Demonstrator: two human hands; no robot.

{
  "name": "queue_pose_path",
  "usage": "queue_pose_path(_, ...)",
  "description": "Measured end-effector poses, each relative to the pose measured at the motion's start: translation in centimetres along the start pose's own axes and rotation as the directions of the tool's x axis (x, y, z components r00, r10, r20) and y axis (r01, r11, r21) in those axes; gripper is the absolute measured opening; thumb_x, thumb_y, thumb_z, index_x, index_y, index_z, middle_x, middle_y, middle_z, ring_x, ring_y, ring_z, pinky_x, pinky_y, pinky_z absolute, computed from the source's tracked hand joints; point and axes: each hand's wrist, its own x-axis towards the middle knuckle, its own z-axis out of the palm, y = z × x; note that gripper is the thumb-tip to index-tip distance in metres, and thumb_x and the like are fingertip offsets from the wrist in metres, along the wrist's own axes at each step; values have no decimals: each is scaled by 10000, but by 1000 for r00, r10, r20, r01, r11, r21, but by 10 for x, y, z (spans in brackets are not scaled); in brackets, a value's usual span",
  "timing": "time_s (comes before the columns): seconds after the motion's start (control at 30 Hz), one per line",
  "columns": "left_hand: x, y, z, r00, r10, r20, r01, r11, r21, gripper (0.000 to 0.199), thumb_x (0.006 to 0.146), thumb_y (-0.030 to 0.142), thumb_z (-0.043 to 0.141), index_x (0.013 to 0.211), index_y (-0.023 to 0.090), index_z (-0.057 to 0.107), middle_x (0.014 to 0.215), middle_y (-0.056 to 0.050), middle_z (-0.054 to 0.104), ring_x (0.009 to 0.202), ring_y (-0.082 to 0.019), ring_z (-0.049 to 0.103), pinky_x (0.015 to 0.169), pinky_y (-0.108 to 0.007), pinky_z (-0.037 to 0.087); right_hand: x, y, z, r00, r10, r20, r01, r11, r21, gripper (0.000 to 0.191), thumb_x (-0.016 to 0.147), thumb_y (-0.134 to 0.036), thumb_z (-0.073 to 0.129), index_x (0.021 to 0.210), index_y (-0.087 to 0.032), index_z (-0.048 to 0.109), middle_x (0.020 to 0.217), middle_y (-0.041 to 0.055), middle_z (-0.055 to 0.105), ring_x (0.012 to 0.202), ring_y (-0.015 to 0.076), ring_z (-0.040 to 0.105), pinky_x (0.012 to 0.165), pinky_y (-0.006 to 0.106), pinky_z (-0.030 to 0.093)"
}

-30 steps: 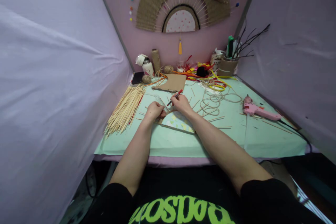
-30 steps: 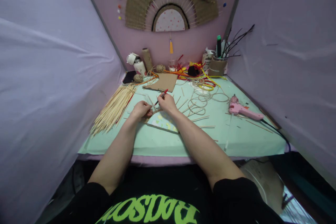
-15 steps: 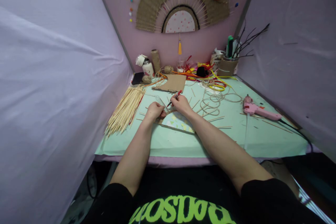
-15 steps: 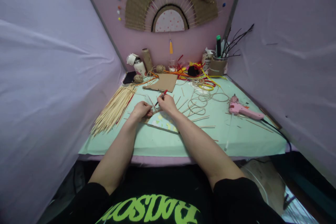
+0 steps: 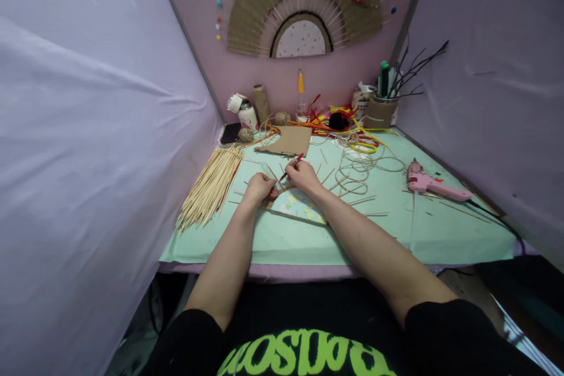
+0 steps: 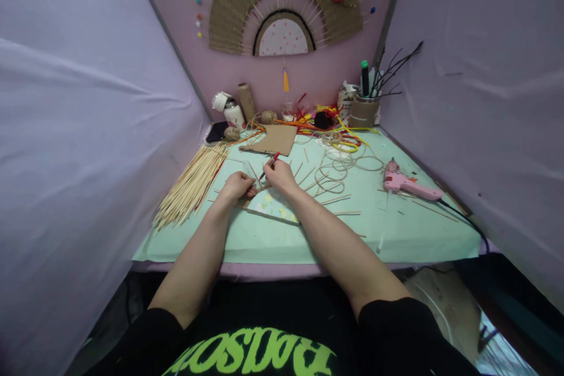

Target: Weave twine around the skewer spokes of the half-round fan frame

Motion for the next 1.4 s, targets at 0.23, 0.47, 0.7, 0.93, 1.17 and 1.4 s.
queue_pose_path(0.23,0,0,0,1000,-2,3,2,1000,-14,250,796,114,540,564,174,471,498,-49,628,409,-117,570,457,-211,465,1,0,0,1000,-12,1,12,1000,-15,313,820,-267,447,557,-163,579,596,49,641,592,143,569,576,229,366)
queue_pose_path(0.47,-1,1,0,1000,-9,-4,9,1000,-6,241,800,119,550,576,172,476,489,-42,622,399,-115,566,443,-206,457,0,-1,-1,1000,-12,-1,12,999,-48,299,820,-256,447,593,-152,611,628,67,666,628,157,591,596,234,378)
queue_pose_path(0.7,0,1,1,1000,-4,-7,4,1000,-13,252,807,116,538,572,171,469,472,-35,612,397,-110,563,462,-207,468,-1,-4,-2,1000,-1,-4,1,1000,-14,305,827,-247,452,578,-151,598,609,51,660,597,135,580,560,216,360)
queue_pose_path(0.93,-1,2,0,1000,-9,-13,8,1000,-15,208,801,105,542,613,167,481,475,-30,614,401,-111,567,456,-202,463,0,0,0,1000,-18,0,18,999,-39,293,819,-225,459,559,-159,577,581,46,641,582,138,575,552,220,347)
queue_pose_path(1.17,2,0,1,1000,-17,-18,17,1000,-17,191,808,113,539,629,163,497,486,-41,624,412,-132,579,465,-232,480,0,-2,-1,1000,-20,-3,19,999,-49,325,840,-240,451,556,-157,585,597,59,656,603,147,595,567,223,361)
queue_pose_path(1.4,-1,1,0,1000,-6,-6,6,1000,-25,215,798,123,564,594,156,507,489,-45,627,412,-117,573,467,-213,472,1,0,0,1000,-14,3,14,998,-68,323,847,-257,453,582,-155,607,611,61,667,619,151,612,582,222,379)
